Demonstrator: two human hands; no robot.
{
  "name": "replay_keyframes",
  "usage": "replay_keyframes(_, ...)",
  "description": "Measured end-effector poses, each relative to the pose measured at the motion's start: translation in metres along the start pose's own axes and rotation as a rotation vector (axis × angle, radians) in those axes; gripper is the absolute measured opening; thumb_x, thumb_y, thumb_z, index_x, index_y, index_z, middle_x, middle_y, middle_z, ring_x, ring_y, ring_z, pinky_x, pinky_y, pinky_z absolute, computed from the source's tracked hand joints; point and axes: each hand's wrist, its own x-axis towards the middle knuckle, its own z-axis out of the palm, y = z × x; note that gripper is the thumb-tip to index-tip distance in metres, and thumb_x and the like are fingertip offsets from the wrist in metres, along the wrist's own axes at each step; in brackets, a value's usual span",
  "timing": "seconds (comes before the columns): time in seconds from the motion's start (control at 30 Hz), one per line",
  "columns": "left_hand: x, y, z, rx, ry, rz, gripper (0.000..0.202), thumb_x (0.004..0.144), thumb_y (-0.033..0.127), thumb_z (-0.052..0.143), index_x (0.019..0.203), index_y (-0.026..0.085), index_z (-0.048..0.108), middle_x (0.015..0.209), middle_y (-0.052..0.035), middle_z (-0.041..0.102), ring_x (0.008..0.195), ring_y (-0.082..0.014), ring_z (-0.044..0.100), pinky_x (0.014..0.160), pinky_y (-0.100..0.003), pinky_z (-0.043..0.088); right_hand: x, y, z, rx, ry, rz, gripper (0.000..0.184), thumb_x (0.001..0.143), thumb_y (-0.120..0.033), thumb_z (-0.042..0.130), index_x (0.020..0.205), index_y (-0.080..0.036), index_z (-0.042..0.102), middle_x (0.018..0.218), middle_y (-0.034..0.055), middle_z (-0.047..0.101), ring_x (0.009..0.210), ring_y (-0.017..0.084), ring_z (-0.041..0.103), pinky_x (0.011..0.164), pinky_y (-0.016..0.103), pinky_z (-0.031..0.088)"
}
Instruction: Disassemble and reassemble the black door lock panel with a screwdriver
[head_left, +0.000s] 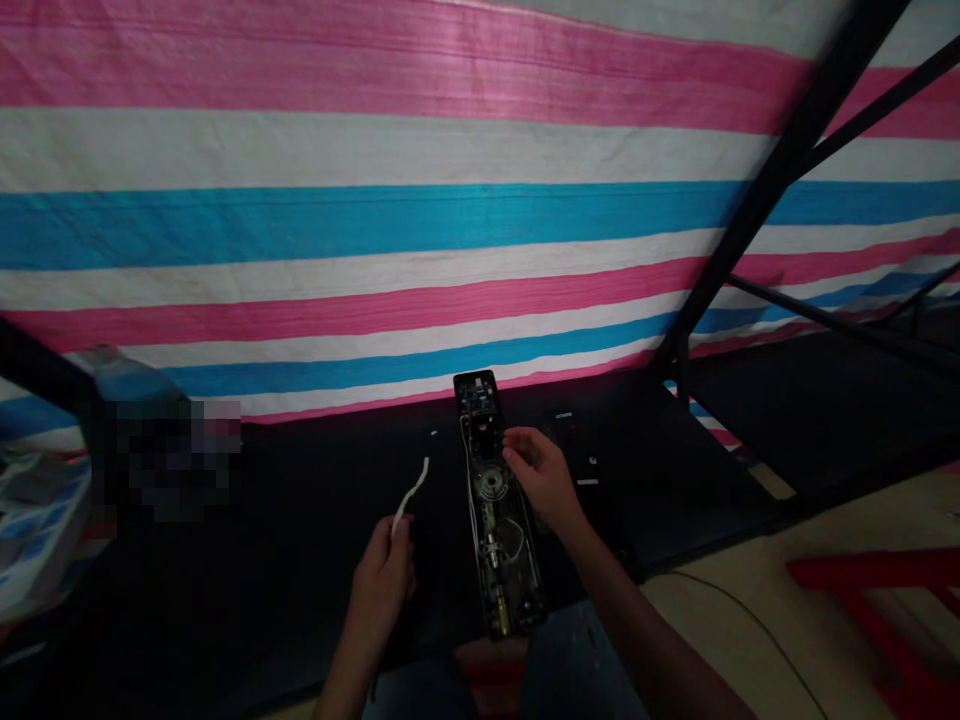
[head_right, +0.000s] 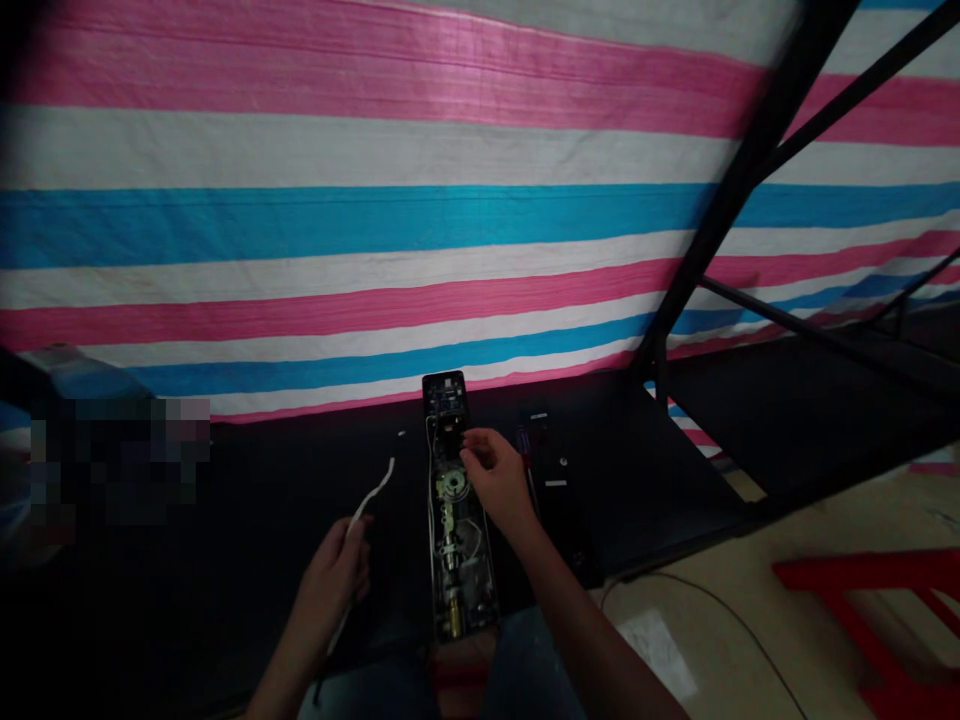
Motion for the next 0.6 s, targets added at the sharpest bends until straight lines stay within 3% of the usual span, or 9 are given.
replay_keyframes(0.13, 0.011, -0.013, 0.008, 0.211, 0.023, 0.16, 0.06, 0.082, 0.063, 0.056, 0.12, 0.016, 0.059, 0.083, -0.003, 0.069, 0.063, -0.0202, 0.067, 0.059, -0.034, 0.056, -0.027, 0.019, 0.001, -0.125, 0.065, -0.063, 0.019, 0.089, -0.025, 0.058, 0.103, -0.019, 0.067, 0.099, 0.0076, 0.072, 0.091, 0.02, 0.068, 0.081, 0.034, 0.054)
replay_keyframes(0.2, 0.011, -0.017, 0.012, 0.323, 0.01, 0.249, 0.058, 0.084, 0.056, 0.055, 0.125, 0.015, 0.059, 0.103, -0.0106, 0.073, 0.083, -0.0259, 0.073, 0.076, -0.041, 0.059, -0.038, 0.026, 0.0, -0.154, 0.112, -0.121, 0.021, 0.09, -0.022, 0.055, 0.107, -0.019, 0.067, 0.102, 0.0077, 0.071, 0.094, 0.02, 0.067, 0.084, 0.035, 0.053)
replay_keyframes(0.3, 0.007, -0.023, 0.015, 0.502, 0.032, 0.401, 0.051, 0.085, 0.047, 0.053, 0.122, 0.013, 0.065, 0.113, -0.0153, 0.071, 0.098, -0.0303, 0.071, 0.09, -0.048, 0.056, -0.05, 0.035, -0.003, -0.174, 0.165, -0.149, 0.021, 0.091, -0.021, 0.054, 0.107, -0.02, 0.067, 0.103, 0.0074, 0.069, 0.096, 0.02, 0.066, 0.084, 0.034, 0.052)
replay_keyframes(0.4, 0.005, -0.028, 0.016, 0.595, 0.034, 0.477, 0.049, 0.086, 0.043, 0.05, 0.12, 0.011, 0.067, 0.112, -0.0162, 0.069, 0.094, -0.0291, 0.071, 0.089, -0.047, 0.057, -0.058, 0.043, -0.004, -0.155, 0.153, -0.11, 0.021, 0.093, -0.021, 0.053, 0.107, -0.021, 0.067, 0.102, 0.0068, 0.07, 0.096, 0.021, 0.066, 0.085, 0.035, 0.052)
replay_keyframes(0.6, 0.008, -0.026, 0.012, 0.669, 0.009, 0.478, 0.043, 0.085, 0.042, 0.051, 0.111, 0.013, 0.071, 0.093, -0.011, 0.069, 0.078, -0.0263, 0.069, 0.076, -0.043, 0.059, -0.067, 0.048, -0.003, -0.157, 0.159, -0.163, 0.022, 0.094, -0.019, 0.05, 0.11, -0.022, 0.066, 0.105, 0.0065, 0.067, 0.099, 0.021, 0.064, 0.089, 0.035, 0.051)
